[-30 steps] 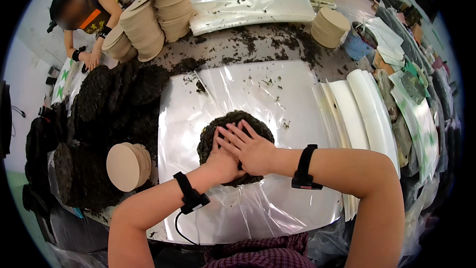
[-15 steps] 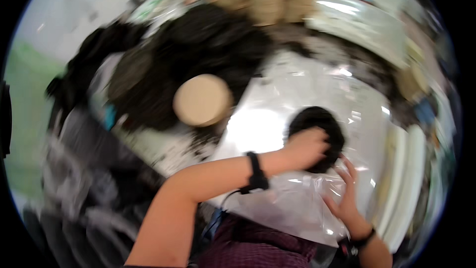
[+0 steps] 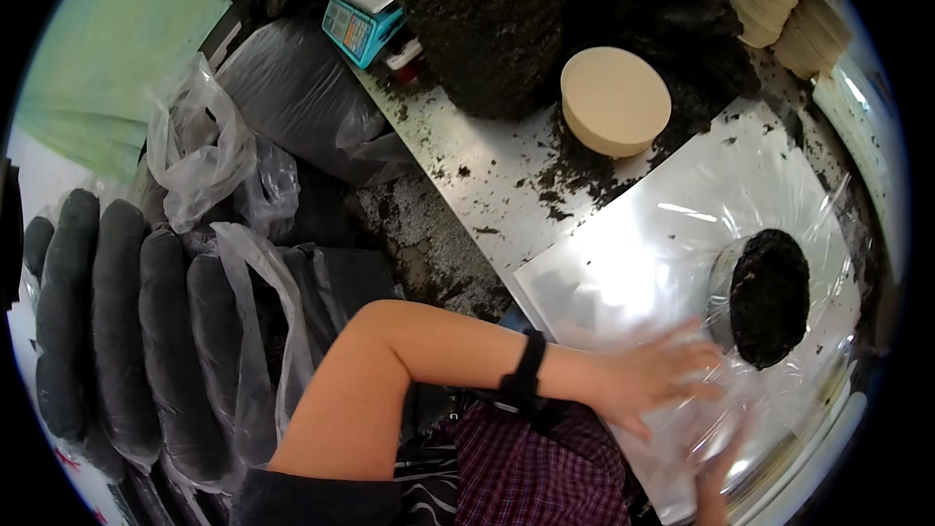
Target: The person is wrapping compressed tea cakes by placing them on plastic sheets over a mold, pressing them into shape, and then folding paper layers and labels around each cake.
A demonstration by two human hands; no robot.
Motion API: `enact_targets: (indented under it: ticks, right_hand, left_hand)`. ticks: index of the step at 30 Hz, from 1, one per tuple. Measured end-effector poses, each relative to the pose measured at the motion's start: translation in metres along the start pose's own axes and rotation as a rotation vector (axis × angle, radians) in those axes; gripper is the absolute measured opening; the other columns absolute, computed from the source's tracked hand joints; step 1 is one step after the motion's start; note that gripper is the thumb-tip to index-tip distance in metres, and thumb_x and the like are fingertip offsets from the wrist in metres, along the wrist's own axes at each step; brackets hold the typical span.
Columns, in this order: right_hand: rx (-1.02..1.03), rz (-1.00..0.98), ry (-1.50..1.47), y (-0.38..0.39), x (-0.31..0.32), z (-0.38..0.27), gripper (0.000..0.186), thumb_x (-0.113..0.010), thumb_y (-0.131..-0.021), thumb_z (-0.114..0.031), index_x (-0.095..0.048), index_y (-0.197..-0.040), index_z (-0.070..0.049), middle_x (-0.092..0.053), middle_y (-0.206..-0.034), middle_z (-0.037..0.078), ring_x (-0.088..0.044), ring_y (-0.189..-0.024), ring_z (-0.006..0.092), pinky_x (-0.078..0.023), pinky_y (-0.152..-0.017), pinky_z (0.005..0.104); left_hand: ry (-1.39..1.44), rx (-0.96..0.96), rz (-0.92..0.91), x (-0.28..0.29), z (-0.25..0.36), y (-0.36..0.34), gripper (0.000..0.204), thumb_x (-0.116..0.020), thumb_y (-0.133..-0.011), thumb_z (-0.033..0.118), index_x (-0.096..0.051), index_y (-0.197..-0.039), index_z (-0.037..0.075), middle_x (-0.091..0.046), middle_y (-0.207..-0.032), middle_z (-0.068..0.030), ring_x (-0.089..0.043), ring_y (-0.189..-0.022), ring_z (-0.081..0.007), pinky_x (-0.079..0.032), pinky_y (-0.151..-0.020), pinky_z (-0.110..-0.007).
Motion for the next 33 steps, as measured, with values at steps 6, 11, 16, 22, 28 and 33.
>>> enact_targets:
  ticks: [6, 11, 16, 22, 28, 33]
  right_hand:
    - [0.578, 0.153, 0.288, -0.169, 0.006, -0.118, 0.081, -0.076, -0.078, -0.04, -0.045, -0.142, -0.001, -0.043, -0.147, 0.022, -0.044, -0.133, 0.039, -0.035, -0.11, 0.0475]
    - [-0.029, -0.131, -0.104, -0.172, -0.001, -0.088, 0.048, -0.065, -0.089, -0.03, -0.059, -0.126, 0.001, -0.06, -0.129, 0.014, -0.058, -0.116, 0.0267, -0.044, -0.098, 0.0367]
    - [-0.174, -0.237, -0.056, -0.205, -0.014, -0.082, 0.048, -0.048, -0.098, -0.044, -0.071, -0.085, -0.004, -0.065, -0.069, 0.017, -0.064, -0.065, 0.0299, -0.05, -0.062, 0.0409]
    - [-0.284, -0.203, 0.235, -0.206, 0.02, -0.101, 0.047, -0.062, -0.083, -0.049, -0.071, -0.067, -0.006, -0.067, -0.066, 0.016, -0.067, -0.064, 0.035, -0.053, -0.061, 0.0448]
    - [-0.047, 0.851, -0.129, -0.149, 0.079, -0.074, 0.058, -0.075, -0.079, -0.03, -0.054, -0.127, -0.004, -0.058, -0.117, 0.022, -0.06, -0.105, 0.0328, -0.047, -0.091, 0.0398]
    - [-0.342, 0.457, -1.184, -0.24, 0.097, -0.041, 0.075, -0.072, -0.087, -0.015, -0.031, -0.149, -0.006, -0.056, -0.118, 0.009, -0.056, -0.104, 0.0169, -0.047, -0.091, 0.032]
  left_hand:
    - [-0.345, -0.031, 0.359, 0.071, 0.023, -0.019, 0.016, -0.065, -0.077, 0.018, -0.067, -0.087, 0.006, -0.057, -0.112, -0.0094, -0.047, -0.117, -0.0274, -0.026, -0.108, -0.058]
    - [0.528, -0.138, -0.331, 0.023, 0.094, -0.01, 0.047, -0.073, -0.072, 0.037, -0.067, -0.099, -0.001, -0.058, -0.111, -0.0206, -0.049, -0.12, -0.0415, -0.039, -0.099, -0.055]
    - [0.341, 0.402, 0.176, -0.014, -0.085, -0.035, 0.12, -0.088, -0.066, 0.039, -0.013, -0.152, 0.003, -0.024, -0.152, -0.0283, -0.022, -0.142, -0.0423, -0.021, -0.117, -0.046]
    - [0.334, 0.329, 0.288, 0.006, -0.032, -0.184, 0.084, -0.072, -0.082, 0.005, -0.023, -0.149, 0.005, -0.064, -0.116, -0.0159, -0.063, -0.105, -0.0298, -0.049, -0.089, -0.036]
    - [-0.55, 0.202, -0.038, -0.031, -0.038, -0.2, 0.049, -0.058, -0.082, 0.007, -0.051, -0.13, 0.005, -0.06, -0.096, -0.0093, -0.058, -0.093, -0.0271, -0.044, -0.081, -0.038]
    - [-0.634, 0.196, -0.254, -0.031, -0.028, -0.215, 0.062, -0.072, -0.078, 0.015, -0.048, -0.133, 0.004, -0.056, -0.103, -0.0097, -0.055, -0.1, -0.0275, -0.042, -0.089, -0.04]
Point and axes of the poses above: each hand's wrist, its own y-axis away from the middle knuckle, its own x-axis out of the back of the hand, z = x × y, the point moved 3 cm from there along -y, towards the middle knuckle
